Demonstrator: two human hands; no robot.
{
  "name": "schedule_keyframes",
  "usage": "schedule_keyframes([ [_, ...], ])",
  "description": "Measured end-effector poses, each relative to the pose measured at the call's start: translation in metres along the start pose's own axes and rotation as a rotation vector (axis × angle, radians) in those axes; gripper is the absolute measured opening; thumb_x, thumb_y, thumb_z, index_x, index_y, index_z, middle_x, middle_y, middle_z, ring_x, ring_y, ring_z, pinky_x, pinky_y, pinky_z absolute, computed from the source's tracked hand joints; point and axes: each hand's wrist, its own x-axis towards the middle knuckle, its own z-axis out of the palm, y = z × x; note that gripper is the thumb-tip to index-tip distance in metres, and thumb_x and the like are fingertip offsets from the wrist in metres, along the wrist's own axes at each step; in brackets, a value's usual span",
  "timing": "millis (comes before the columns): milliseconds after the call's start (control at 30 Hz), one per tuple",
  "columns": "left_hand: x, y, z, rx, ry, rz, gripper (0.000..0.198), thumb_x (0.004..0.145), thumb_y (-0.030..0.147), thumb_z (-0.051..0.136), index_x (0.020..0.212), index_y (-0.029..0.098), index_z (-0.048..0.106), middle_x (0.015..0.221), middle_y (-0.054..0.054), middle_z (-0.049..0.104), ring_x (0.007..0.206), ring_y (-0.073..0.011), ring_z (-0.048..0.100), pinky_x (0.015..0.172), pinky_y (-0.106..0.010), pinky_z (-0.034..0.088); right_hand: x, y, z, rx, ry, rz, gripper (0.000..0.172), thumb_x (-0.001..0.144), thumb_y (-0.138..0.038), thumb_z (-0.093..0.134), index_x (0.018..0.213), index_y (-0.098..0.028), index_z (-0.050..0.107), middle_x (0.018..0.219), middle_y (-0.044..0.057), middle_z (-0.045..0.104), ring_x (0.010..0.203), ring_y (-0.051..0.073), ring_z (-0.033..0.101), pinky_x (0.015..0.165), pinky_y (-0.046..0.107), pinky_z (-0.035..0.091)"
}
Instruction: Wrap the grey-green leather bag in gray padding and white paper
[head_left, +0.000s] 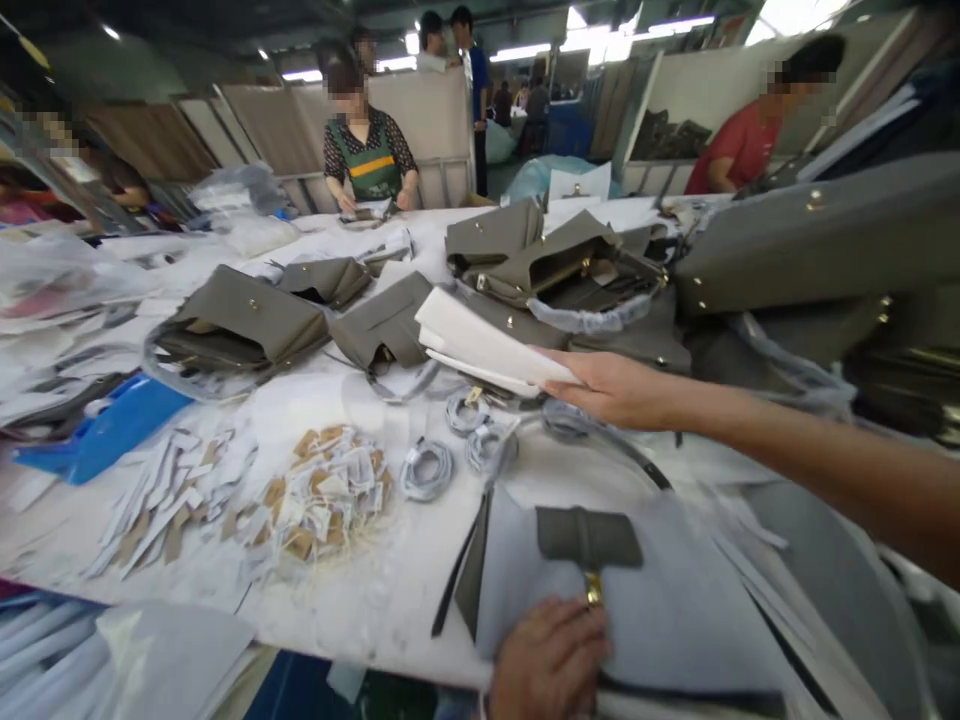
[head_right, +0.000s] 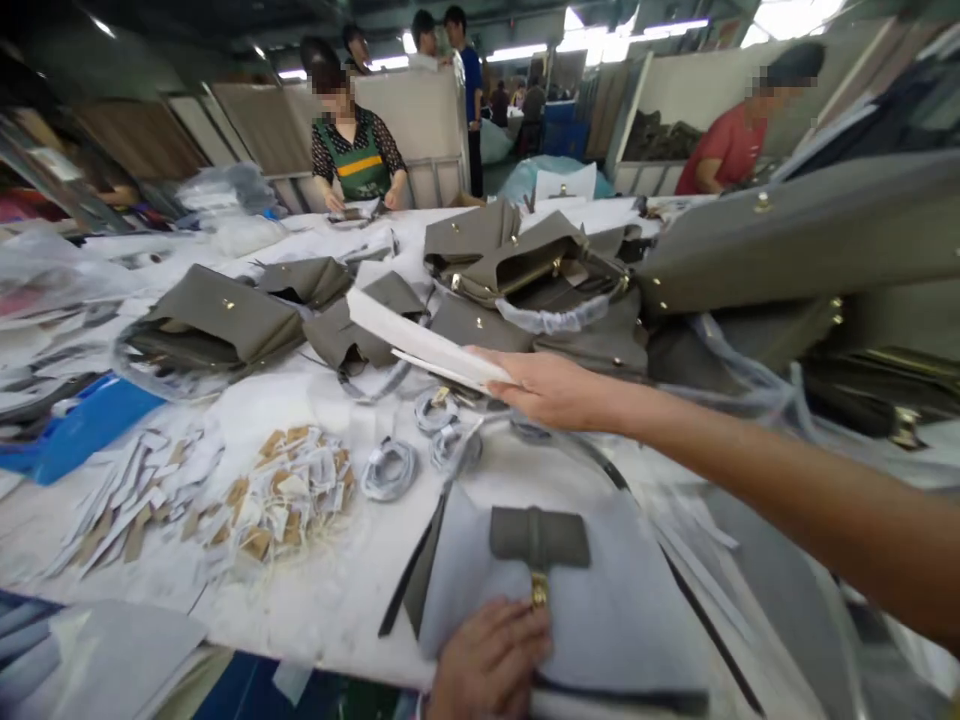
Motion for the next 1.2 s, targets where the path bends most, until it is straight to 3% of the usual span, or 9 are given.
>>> schedule_keyframes([
  [167, -0.01, 0.024, -0.017, 0.002, -0.16, -0.051, 0.036, 0.096, 0.03, 0.046, 0.13, 0.019, 0.055, 0.142, -0.003, 0.053, 0.135, -0.0198, 0.044, 0.113, -0.042, 0.038, -0.115, -0.032, 0.052, -0.131, -0.122, -0.001, 0.063, 0.099, -0.055, 0.034, 0.152, -0.022, 0.035, 0.143, 0.008, 0.047, 0.122, 0.023, 0.051, 0.106, 0.038, 0.04],
  [333, -0.01, 0.028, -0.031, 0.085, -0.335, -0.051, 0.045, 0.099, 0.031, 0.041, 0.143, 0.026, 0.04, 0.151, 0.0, 0.04, 0.142, -0.0181, 0.033, 0.12, -0.05, 0.023, -0.177, -0.061, 0.096, -0.298, -0.063, 0.063, 0.062, 0.098, -0.059, 0.033, 0.152, -0.03, 0.032, 0.142, 0.011, 0.045, 0.121, 0.026, 0.049, 0.102, 0.042, 0.04],
  [433, -0.014, 0.028, -0.033, 0.092, -0.364, -0.058, 0.052, 0.096, 0.033, 0.047, 0.146, 0.029, 0.034, 0.153, 0.001, 0.039, 0.143, -0.0189, 0.032, 0.118, -0.049, 0.027, -0.193, -0.063, 0.118, -0.408, -0.04, 0.019, 0.054, 0.099, -0.057, 0.033, 0.15, -0.038, 0.034, 0.144, 0.009, 0.044, 0.118, 0.028, 0.049, 0.101, 0.047, 0.037],
  [567, -0.018, 0.028, -0.031, 0.031, -0.364, -0.078, 0.053, 0.095, 0.033, 0.049, 0.145, 0.026, 0.037, 0.144, -0.001, 0.051, 0.128, -0.0184, 0.05, 0.107, -0.035, 0.042, -0.21, -0.058, 0.145, -0.481, -0.034, -0.037, 0.049, 0.1, -0.053, 0.034, 0.147, -0.041, 0.039, 0.143, 0.01, 0.044, 0.12, 0.029, 0.047, 0.102, 0.048, 0.034],
  [700, -0.02, 0.03, -0.028, 0.042, -0.322, -0.079, 0.052, 0.095, 0.034, 0.05, 0.145, 0.028, 0.037, 0.139, -0.001, 0.055, 0.124, -0.0196, 0.053, 0.105, -0.038, 0.044, -0.223, -0.056, 0.163, -0.492, 0.016, -0.006, 0.047, 0.102, -0.047, 0.033, 0.148, -0.038, 0.039, 0.149, 0.007, 0.039, 0.128, 0.029, 0.042, 0.106, 0.05, 0.031],
  [1000, -0.024, 0.03, -0.024, 0.047, -0.189, -0.057, 0.045, 0.092, 0.032, 0.052, 0.137, 0.026, 0.049, 0.129, -0.004, 0.063, 0.117, -0.02, 0.059, 0.102, -0.039, 0.046, -0.232, -0.043, 0.177, -0.4, 0.048, -0.036, 0.051, 0.101, -0.048, 0.037, 0.15, -0.036, 0.032, 0.154, 0.004, 0.033, 0.14, 0.029, 0.033, 0.111, 0.054, 0.026],
  [1200, -0.029, 0.03, -0.028, -0.002, -0.063, -0.03, 0.031, 0.093, 0.028, 0.052, 0.122, 0.023, 0.06, 0.115, -0.004, 0.07, 0.107, -0.0156, 0.065, 0.097, -0.032, 0.051, -0.235, -0.041, 0.185, -0.409, 0.122, -0.042, 0.048, 0.102, -0.045, 0.038, 0.149, -0.037, 0.036, 0.151, 0.004, 0.038, 0.138, 0.028, 0.036, 0.11, 0.054, 0.028],
])
